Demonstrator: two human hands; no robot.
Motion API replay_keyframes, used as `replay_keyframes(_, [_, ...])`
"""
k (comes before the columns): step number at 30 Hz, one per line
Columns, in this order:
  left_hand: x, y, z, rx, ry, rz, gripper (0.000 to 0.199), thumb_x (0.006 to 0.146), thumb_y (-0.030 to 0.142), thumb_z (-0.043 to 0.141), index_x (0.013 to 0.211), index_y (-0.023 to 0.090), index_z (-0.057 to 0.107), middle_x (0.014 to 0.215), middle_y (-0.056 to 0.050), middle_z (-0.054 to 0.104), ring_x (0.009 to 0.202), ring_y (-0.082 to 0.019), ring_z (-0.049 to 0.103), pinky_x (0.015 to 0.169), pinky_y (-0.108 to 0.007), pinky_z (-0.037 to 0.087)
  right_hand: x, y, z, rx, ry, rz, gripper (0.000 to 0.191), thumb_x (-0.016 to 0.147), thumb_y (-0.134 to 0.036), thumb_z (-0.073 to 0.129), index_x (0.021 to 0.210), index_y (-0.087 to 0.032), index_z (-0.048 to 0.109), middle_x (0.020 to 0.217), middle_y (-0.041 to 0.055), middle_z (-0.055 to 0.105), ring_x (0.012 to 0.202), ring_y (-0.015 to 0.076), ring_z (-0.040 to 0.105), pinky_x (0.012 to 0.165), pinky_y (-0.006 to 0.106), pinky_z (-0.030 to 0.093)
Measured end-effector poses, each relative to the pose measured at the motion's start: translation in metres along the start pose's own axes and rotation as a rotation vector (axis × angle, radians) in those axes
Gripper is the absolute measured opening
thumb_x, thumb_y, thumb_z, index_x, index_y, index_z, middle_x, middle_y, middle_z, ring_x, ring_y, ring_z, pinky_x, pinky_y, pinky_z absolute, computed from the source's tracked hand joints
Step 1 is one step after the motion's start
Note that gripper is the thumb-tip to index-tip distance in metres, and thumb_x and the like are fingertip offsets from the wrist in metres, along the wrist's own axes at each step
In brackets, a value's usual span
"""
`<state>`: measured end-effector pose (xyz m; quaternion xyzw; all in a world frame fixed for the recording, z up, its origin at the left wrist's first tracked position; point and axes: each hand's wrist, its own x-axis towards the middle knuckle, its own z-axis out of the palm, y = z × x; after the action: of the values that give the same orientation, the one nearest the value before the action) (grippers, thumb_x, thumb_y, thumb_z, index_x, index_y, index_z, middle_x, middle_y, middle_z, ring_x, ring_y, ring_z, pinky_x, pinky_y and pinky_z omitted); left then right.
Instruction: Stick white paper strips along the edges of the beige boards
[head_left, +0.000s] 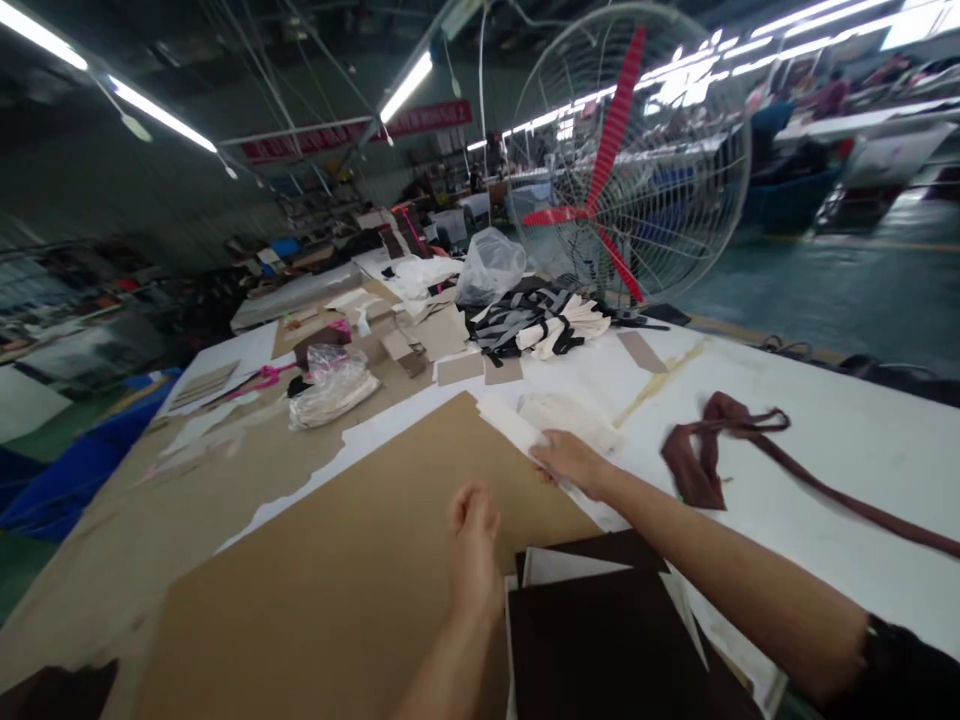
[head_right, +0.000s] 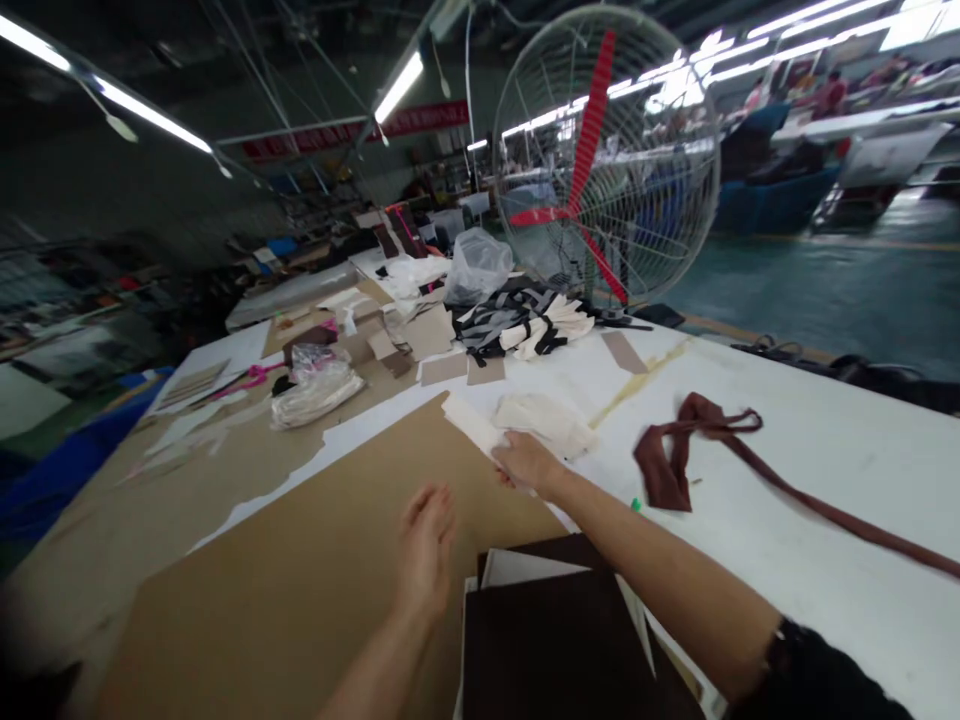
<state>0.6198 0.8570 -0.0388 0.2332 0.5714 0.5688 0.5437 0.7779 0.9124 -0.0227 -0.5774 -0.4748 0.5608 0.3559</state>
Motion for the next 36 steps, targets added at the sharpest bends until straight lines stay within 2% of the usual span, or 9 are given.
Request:
replay_keyframes(4, [-0.02, -0.025, -0.055, 0.248, 0.111, -0.135, 0.036, 0.075, 0.033, 0.067, 0.106, 0.019, 0.055, 0.122, -0.01, 0.056, 0.125, -0.026, 0.045, 0.101, -0.038, 0.035, 0.056, 0.0, -0.029, -0.167, 0.088, 0.024, 0.026, 0.089, -0.034, 0.055, 0.097, -0.01, 0.058, 0.085, 0.0042, 0.062, 0.072, 0.0121, 0.059, 0.068, 0.029, 0.052])
replay_keyframes(7, [-0.046, -0.046, -0.086, 0.378, 0.069, -0.245, 0.043, 0.072, 0.041, 0.071, 0.106, 0.019, 0.057, 0.12, -0.012, 0.059, 0.118, -0.028, 0.051, 0.096, -0.036, 0.041, 0.054, 0.0, -0.034, -0.267, 0.161, -0.073, 0.038, 0.086, -0.031, 0.059, 0.116, -0.009, 0.054, 0.12, 0.0147, 0.055, 0.11, 0.0228, 0.053, 0.096, 0.043, 0.043])
replay_keyframes(10, [-0.063, -0.065, -0.101, 0.453, -0.091, -0.291, 0.057, 0.067, 0.047, 0.075, 0.113, 0.017, 0.057, 0.12, -0.014, 0.06, 0.112, -0.028, 0.056, 0.094, -0.036, 0.044, 0.003, 0.012, -0.038, -0.334, 0.136, -0.178, 0.039, 0.083, -0.025, 0.059, 0.12, -0.013, 0.056, 0.124, 0.0126, 0.056, 0.117, 0.0243, 0.049, 0.105, 0.04, 0.034])
replay_keyframes(13, [-0.068, -0.076, -0.109, 0.526, -0.257, -0.262, 0.063, 0.069, 0.047, 0.074, 0.12, 0.016, 0.054, 0.12, -0.014, 0.06, 0.112, -0.027, 0.055, 0.098, -0.036, 0.04, -0.086, 0.051, -0.039, -0.363, 0.106, -0.214, 0.027, 0.087, -0.036, 0.052, 0.106, -0.023, 0.066, 0.104, 0.0022, 0.067, 0.098, 0.0201, 0.059, 0.096, 0.037, 0.042])
replay_keyframes(16, [-0.067, -0.082, -0.114, 0.593, -0.329, -0.198, 0.066, 0.07, 0.044, 0.074, 0.125, 0.016, 0.051, 0.126, -0.013, 0.054, 0.119, -0.027, 0.049, 0.104, -0.035, 0.034, -0.167, 0.114, -0.035, -0.251, 0.438, -0.039, 0.031, 0.087, -0.042, 0.05, 0.105, -0.023, 0.066, 0.107, 0.0042, 0.066, 0.099, 0.0225, 0.059, 0.095, 0.039, 0.043])
replay_keyframes(19, [-0.063, -0.087, -0.115, 0.623, -0.336, -0.142, 0.068, 0.07, 0.043, 0.073, 0.127, 0.016, 0.049, 0.13, -0.013, 0.049, 0.124, -0.027, 0.044, 0.106, -0.035, 0.03, -0.201, 0.168, -0.032, -0.182, 0.643, 0.079, 0.048, 0.078, -0.045, 0.059, 0.119, -0.019, 0.06, 0.129, 0.0069, 0.056, 0.125, 0.0251, 0.045, 0.114, 0.041, 0.024])
replay_keyframes(22, [-0.059, -0.093, -0.114, 0.641, -0.294, -0.129, 0.073, 0.067, 0.042, 0.075, 0.128, 0.014, 0.047, 0.13, -0.015, 0.048, 0.123, -0.028, 0.044, 0.105, -0.035, 0.031, -0.195, 0.19, -0.028, -0.124, 0.565, 0.123, 0.06, 0.076, -0.048, 0.061, 0.126, -0.015, 0.055, 0.136, 0.0089, 0.05, 0.131, 0.0242, 0.038, 0.118, 0.039, 0.017])
replay_keyframes(27, [-0.054, -0.095, -0.111, 0.63, -0.273, -0.212, 0.077, 0.06, 0.039, 0.08, 0.125, 0.013, 0.047, 0.117, -0.015, 0.061, 0.107, -0.03, 0.059, 0.094, -0.038, 0.043, -0.174, 0.187, -0.02, -0.18, 0.51, 0.104, 0.065, 0.077, -0.051, 0.061, 0.13, -0.014, 0.051, 0.131, 0.0111, 0.053, 0.127, 0.0259, 0.042, 0.115, 0.042, 0.021])
replay_keyframes(36, [-0.058, -0.079, -0.102, 0.515, -0.294, -0.362, 0.061, 0.055, 0.033, 0.084, 0.107, 0.013, 0.06, 0.1, -0.014, 0.069, 0.092, -0.031, 0.065, 0.08, -0.04, 0.051, -0.153, 0.175, -0.035, -0.105, 0.47, 0.27, 0.049, 0.058, -0.049, 0.076, 0.091, -0.015, 0.065, 0.099, 0.0097, 0.065, 0.103, 0.0287, 0.056, 0.1, 0.044, 0.038])
